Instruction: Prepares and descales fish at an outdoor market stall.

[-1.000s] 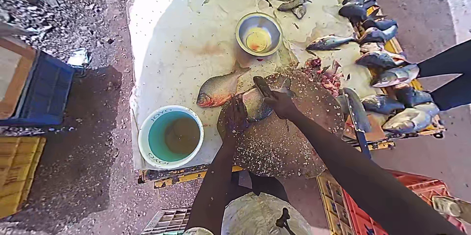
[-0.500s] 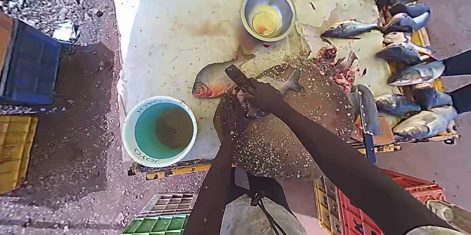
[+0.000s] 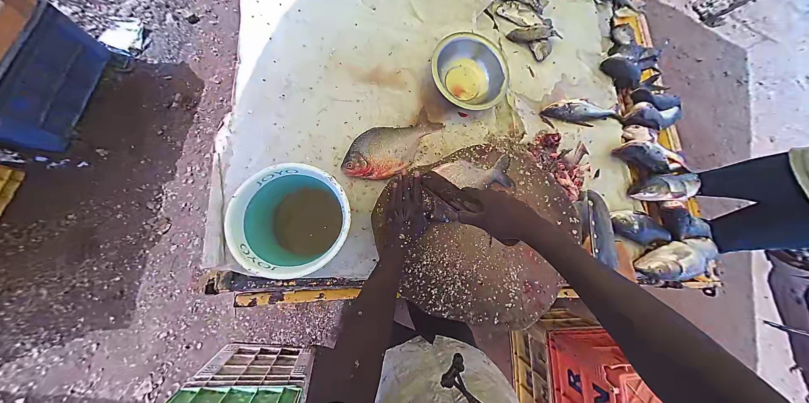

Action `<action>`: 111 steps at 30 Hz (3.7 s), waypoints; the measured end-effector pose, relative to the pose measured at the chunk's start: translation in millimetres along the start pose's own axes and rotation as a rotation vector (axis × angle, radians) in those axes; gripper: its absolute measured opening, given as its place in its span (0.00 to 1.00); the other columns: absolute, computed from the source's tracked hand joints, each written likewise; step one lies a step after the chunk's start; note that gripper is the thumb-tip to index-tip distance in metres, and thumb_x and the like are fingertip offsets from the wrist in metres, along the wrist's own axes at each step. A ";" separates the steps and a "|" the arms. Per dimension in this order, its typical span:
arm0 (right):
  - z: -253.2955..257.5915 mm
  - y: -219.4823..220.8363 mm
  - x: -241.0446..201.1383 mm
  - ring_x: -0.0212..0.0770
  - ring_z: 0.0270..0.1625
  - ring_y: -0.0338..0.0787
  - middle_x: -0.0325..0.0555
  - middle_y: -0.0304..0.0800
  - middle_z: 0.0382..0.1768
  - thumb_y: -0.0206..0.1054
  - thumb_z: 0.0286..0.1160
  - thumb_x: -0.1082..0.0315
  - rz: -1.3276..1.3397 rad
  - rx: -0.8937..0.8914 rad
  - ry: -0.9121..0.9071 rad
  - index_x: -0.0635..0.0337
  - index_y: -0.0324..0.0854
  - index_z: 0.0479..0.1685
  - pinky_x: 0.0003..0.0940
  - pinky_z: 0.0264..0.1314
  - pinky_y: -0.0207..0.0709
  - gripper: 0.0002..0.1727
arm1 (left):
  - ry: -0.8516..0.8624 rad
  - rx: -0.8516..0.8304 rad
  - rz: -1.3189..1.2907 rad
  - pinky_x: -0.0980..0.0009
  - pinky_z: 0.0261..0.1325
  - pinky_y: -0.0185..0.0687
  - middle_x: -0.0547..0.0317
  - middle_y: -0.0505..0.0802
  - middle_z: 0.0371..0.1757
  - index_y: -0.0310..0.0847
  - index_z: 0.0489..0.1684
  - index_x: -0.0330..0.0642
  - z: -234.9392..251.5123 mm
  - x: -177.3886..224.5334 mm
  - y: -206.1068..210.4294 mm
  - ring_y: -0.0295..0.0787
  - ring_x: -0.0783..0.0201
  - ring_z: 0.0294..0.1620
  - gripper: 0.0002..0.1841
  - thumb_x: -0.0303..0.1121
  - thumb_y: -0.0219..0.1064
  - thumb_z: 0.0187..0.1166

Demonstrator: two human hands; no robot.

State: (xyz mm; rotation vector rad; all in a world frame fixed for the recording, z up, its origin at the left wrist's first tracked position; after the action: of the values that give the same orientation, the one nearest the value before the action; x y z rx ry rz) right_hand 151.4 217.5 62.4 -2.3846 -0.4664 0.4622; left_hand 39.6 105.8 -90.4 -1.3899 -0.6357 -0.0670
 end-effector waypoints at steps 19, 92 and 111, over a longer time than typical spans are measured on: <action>44.9 -11.6 13.4 0.52 0.29 0.86 0.56 0.87 0.32 0.68 0.81 0.43 0.086 0.103 0.107 0.52 0.86 0.59 0.58 0.32 0.80 0.24 | -0.023 -0.003 -0.013 0.52 0.95 0.45 0.33 0.51 0.95 0.41 0.96 0.32 2.9 9.4 -12.1 0.45 0.44 0.97 0.41 0.43 0.55 0.85; 29.4 63.7 -12.5 0.66 0.45 0.94 0.61 0.93 0.41 0.64 0.78 0.35 0.046 0.346 0.229 0.44 0.53 0.93 0.68 0.41 0.82 0.47 | -0.024 0.010 -0.064 0.56 0.95 0.48 0.46 0.62 0.94 0.44 0.96 0.36 4.5 -3.1 -11.7 0.56 0.54 0.94 0.35 0.36 0.52 0.90; -77.5 172.3 104.4 0.58 0.53 0.93 0.55 0.94 0.53 0.68 0.74 0.36 0.733 0.430 0.352 0.32 0.61 0.92 0.66 0.58 0.82 0.43 | -0.025 -0.211 -0.155 0.42 0.89 0.58 0.46 0.66 0.92 0.34 0.99 0.52 23.5 20.6 -45.8 0.62 0.47 0.91 0.60 0.63 0.75 0.70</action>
State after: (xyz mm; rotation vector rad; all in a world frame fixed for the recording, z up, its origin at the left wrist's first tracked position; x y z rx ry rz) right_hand 312.6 97.7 -16.7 -2.0790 0.6299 0.3866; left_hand 29.2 124.6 -39.3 -1.5435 -0.7740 -0.2466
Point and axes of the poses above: each hand's wrist, its own z-axis towards the middle knuckle, its own y-axis out of the palm, x = y × z, the point moved 7 cm from there along z, towards the middle knuckle
